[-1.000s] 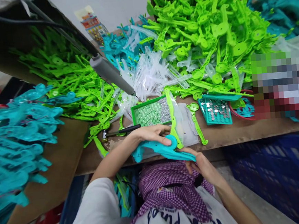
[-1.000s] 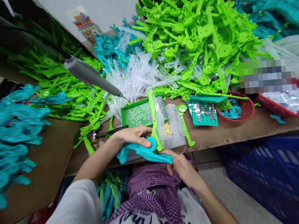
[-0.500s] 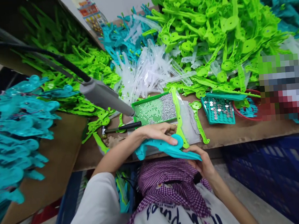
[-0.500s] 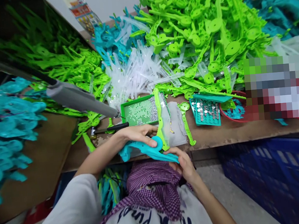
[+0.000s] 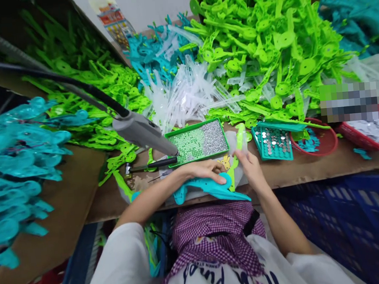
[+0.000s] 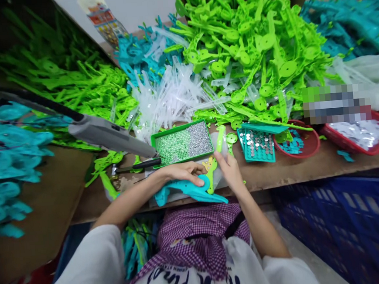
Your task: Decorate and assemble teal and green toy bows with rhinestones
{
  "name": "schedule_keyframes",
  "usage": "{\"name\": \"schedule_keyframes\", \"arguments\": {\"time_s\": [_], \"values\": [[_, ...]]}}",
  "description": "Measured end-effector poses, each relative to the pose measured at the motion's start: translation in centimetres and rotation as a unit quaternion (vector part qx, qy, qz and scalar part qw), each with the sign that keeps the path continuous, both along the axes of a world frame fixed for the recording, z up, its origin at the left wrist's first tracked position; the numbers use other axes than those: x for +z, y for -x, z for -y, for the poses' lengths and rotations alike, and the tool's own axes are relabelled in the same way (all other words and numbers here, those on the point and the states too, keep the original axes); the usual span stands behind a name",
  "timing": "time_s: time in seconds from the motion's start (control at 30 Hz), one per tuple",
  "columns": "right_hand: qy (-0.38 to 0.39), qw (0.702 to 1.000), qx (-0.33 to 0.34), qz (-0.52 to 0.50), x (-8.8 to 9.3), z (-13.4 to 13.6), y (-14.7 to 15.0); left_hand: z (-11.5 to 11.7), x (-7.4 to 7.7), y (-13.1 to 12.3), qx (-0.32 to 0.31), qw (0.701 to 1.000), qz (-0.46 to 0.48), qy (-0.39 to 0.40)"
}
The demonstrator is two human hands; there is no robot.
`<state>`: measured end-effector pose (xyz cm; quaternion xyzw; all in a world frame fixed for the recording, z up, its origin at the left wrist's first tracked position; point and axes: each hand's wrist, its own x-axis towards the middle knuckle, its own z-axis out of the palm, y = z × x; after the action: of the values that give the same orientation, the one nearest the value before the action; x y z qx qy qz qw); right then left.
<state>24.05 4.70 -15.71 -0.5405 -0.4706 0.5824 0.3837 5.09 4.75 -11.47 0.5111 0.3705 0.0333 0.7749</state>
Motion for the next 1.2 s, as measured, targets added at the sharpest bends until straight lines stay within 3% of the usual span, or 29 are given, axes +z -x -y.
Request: {"name": "schedule_keyframes", "arguments": {"time_s": [0.13,0.23,0.33,0.5,0.7,0.83,1.0,1.2], "values": [[0.003,0.994,-0.095,0.049,-1.2,2.2,-0.6,-0.3,-0.7,0.2,0.016,0.999,-0.020,0.019],[0.016,0.993,-0.088,0.079,-1.3,2.0,-0.8,-0.3,-1.4,0.0,0.025,0.999,-0.023,0.012],[0.003,0.991,-0.036,0.130,-1.2,0.6,-0.9,-0.6,-2.0,0.1,0.031,0.999,-0.021,0.011],[0.015,0.958,0.030,0.284,-0.7,-1.1,-1.5,-1.2,-2.8,0.4,0.010,0.983,-0.120,-0.138],[0.019,0.945,0.084,0.315,-0.1,-2.4,-2.0,-0.1,-1.8,-0.2,-0.029,0.924,-0.243,-0.294],[0.013,0.937,0.089,0.338,-0.3,-3.1,-1.9,1.8,-1.8,-0.6,0.031,0.893,-0.279,-0.353],[-0.030,0.928,0.091,0.359,-0.7,-3.4,-1.5,2.6,-3.5,-0.4,0.135,0.893,-0.225,-0.364],[-0.058,0.909,0.112,0.398,-0.1,-4.6,-1.1,2.0,-4.1,-0.2,0.165,0.901,-0.210,-0.344]]}}
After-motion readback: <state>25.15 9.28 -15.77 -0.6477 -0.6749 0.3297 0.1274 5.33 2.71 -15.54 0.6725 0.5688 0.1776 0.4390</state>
